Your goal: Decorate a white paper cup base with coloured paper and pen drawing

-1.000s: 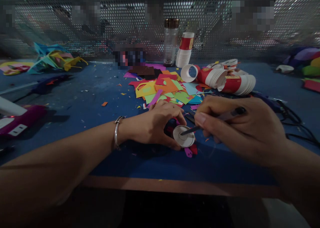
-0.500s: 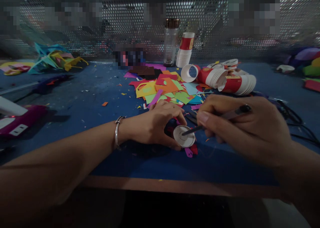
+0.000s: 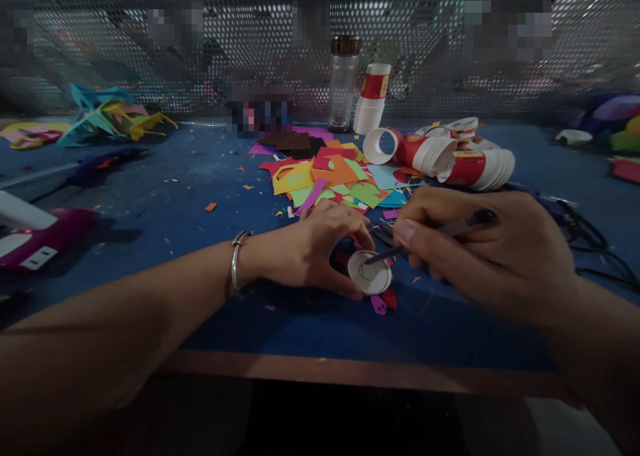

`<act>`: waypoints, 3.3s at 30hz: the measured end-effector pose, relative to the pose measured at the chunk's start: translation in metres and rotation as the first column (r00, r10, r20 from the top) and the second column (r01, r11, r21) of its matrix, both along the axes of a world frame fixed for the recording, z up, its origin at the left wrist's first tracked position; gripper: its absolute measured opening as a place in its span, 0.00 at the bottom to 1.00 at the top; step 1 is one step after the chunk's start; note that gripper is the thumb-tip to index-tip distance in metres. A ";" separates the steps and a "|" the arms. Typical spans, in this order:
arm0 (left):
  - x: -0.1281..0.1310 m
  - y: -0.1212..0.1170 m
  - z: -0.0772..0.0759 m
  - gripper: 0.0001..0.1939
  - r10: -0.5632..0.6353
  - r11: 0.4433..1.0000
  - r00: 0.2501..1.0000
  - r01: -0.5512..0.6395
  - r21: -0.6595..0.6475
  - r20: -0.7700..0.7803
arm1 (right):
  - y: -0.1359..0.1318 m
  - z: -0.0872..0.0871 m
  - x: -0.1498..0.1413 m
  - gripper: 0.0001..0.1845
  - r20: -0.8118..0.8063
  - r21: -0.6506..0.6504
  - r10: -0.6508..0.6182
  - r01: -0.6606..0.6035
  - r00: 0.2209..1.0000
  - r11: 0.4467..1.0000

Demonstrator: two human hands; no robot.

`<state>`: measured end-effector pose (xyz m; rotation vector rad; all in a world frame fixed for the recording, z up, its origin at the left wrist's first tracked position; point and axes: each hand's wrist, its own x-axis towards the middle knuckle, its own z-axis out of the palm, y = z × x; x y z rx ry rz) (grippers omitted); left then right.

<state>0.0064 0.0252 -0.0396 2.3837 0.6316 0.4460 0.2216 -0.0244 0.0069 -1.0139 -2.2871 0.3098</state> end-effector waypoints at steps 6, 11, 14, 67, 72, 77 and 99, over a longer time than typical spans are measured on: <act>-0.001 0.001 -0.002 0.26 -0.019 0.999 1.000 0.019 0.029 0.004 | -0.001 0.001 0.000 0.14 -0.017 -0.015 0.041 -0.041 0.999 0.999; -0.001 0.001 -0.002 0.26 -0.008 1.000 1.000 0.008 0.025 -0.016 | -0.002 0.002 0.000 0.15 -0.024 -0.022 0.066 -0.067 0.997 0.998; -0.001 0.001 0.000 0.26 -0.013 1.000 1.000 0.014 0.014 -0.022 | -0.003 0.002 -0.001 0.16 -0.018 -0.045 0.077 -0.077 0.997 0.996; -0.001 0.000 0.000 0.25 -0.011 1.000 1.000 0.011 0.010 -0.008 | -0.002 0.004 0.002 0.16 0.013 -0.015 -0.048 0.049 0.999 0.999; -0.001 0.000 0.000 0.25 -0.017 1.000 1.000 0.017 0.014 -0.007 | 0.000 0.003 0.002 0.14 0.011 0.013 -0.011 0.011 1.000 1.000; 0.000 0.000 0.000 0.25 -0.010 1.000 1.000 0.010 -0.008 -0.002 | -0.003 0.005 0.001 0.15 0.035 -0.028 -0.070 0.071 0.997 0.997; 0.000 0.001 0.000 0.24 -0.016 0.999 0.999 0.017 0.034 -0.028 | 0.000 0.004 0.004 0.14 -0.010 -0.012 -0.030 0.030 0.999 0.999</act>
